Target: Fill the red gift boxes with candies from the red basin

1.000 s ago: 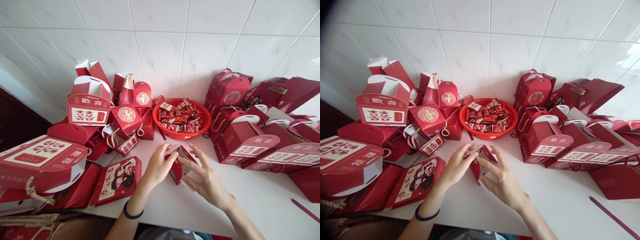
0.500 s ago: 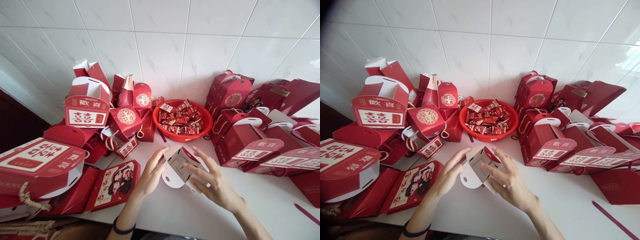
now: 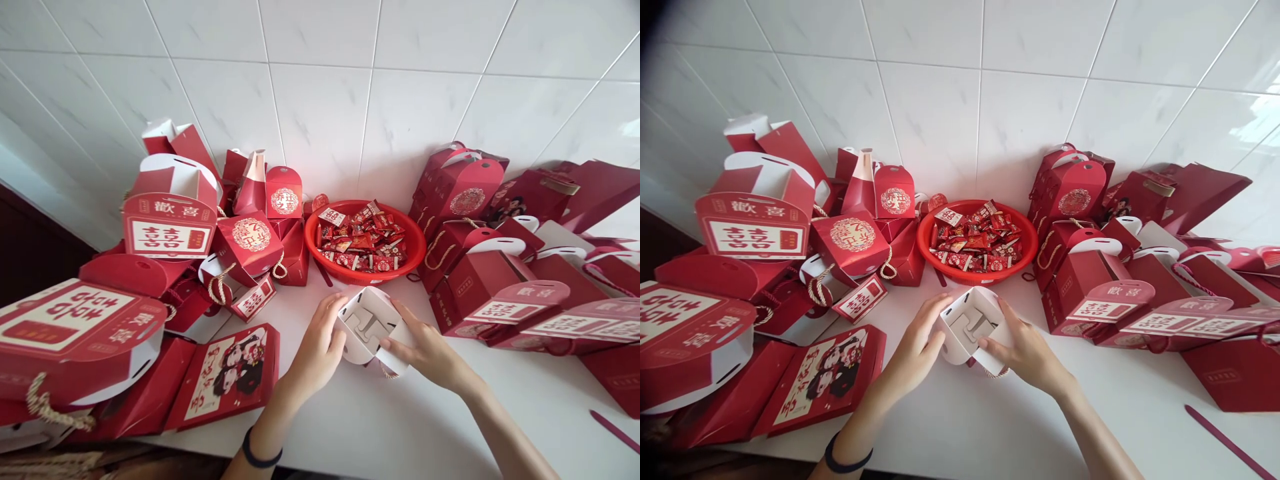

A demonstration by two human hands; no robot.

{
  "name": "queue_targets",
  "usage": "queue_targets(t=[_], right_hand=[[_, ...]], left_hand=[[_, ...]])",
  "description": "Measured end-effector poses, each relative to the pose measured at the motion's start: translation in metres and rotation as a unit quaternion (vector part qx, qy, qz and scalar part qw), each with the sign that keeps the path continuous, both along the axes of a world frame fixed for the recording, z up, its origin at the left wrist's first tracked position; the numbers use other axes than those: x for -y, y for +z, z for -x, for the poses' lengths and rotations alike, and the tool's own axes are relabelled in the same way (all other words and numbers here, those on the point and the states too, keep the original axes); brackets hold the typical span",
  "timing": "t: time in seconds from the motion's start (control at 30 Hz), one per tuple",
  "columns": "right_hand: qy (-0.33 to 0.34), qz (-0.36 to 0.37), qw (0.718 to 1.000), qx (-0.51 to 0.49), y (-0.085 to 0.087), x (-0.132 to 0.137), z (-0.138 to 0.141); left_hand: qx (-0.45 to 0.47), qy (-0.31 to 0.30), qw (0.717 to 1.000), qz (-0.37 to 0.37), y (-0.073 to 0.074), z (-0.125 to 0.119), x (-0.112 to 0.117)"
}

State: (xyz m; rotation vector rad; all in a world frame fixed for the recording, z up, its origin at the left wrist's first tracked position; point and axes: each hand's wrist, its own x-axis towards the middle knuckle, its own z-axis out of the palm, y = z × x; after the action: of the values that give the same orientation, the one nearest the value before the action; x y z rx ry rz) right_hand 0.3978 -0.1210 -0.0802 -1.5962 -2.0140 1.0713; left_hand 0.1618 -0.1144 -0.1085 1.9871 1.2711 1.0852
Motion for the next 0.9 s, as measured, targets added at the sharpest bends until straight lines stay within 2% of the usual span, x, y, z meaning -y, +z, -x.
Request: queue_targets(t=[0.1,0.2,0.27,0.33,0.37,0.43,0.53,0.6,0.77,0.83,0.9], right_hand=[[-0.022,-0.036,0.998,0.039,0.009,-0.008,-0.001],[-0.094,-0.151,0.981,0.075,0.027,-0.024,-0.002],[-0.122,-0.230,0.964,0.050,0.041,-0.043,0.001],[-0.135,-0.274,0.951,0.042,0.052,-0.071,0.005],[-0.136,-0.271,0.951,0.058,0.055,-0.087,0.008],[-0.113,-0.187,0.971,0.098,0.056,-0.120,0.015],[-0.098,-0.103,0.985,0.100,0.045,-0.160,0.022],[-0.099,-0.074,0.989,0.080,0.035,-0.175,0.023],[-0.112,-0.032,0.992,-0.049,0.024,-0.180,0.019],[-0.136,-0.036,0.980,-0.139,0.026,-0.177,0.016],[-0.165,-0.042,0.956,-0.240,0.031,-0.175,0.014]], left_hand=[[-0.021,0.002,0.999,-0.038,0.001,0.000,-0.006],[-0.023,0.012,0.998,-0.054,0.002,-0.001,-0.010],[-0.016,0.024,0.998,-0.052,0.002,-0.002,-0.012],[-0.012,0.034,0.998,-0.044,0.000,-0.003,-0.013],[-0.011,0.035,0.999,-0.039,0.000,-0.004,-0.013],[-0.008,0.035,0.999,-0.032,-0.001,-0.004,-0.013],[-0.003,0.044,0.999,-0.033,0.000,-0.002,-0.014],[0.000,0.053,0.998,-0.037,0.003,-0.001,-0.015],[0.012,0.052,0.997,-0.055,0.012,-0.003,-0.016],[0.018,0.048,0.997,-0.063,0.019,-0.007,-0.017],[0.024,0.048,0.996,-0.072,0.029,-0.010,-0.019]])
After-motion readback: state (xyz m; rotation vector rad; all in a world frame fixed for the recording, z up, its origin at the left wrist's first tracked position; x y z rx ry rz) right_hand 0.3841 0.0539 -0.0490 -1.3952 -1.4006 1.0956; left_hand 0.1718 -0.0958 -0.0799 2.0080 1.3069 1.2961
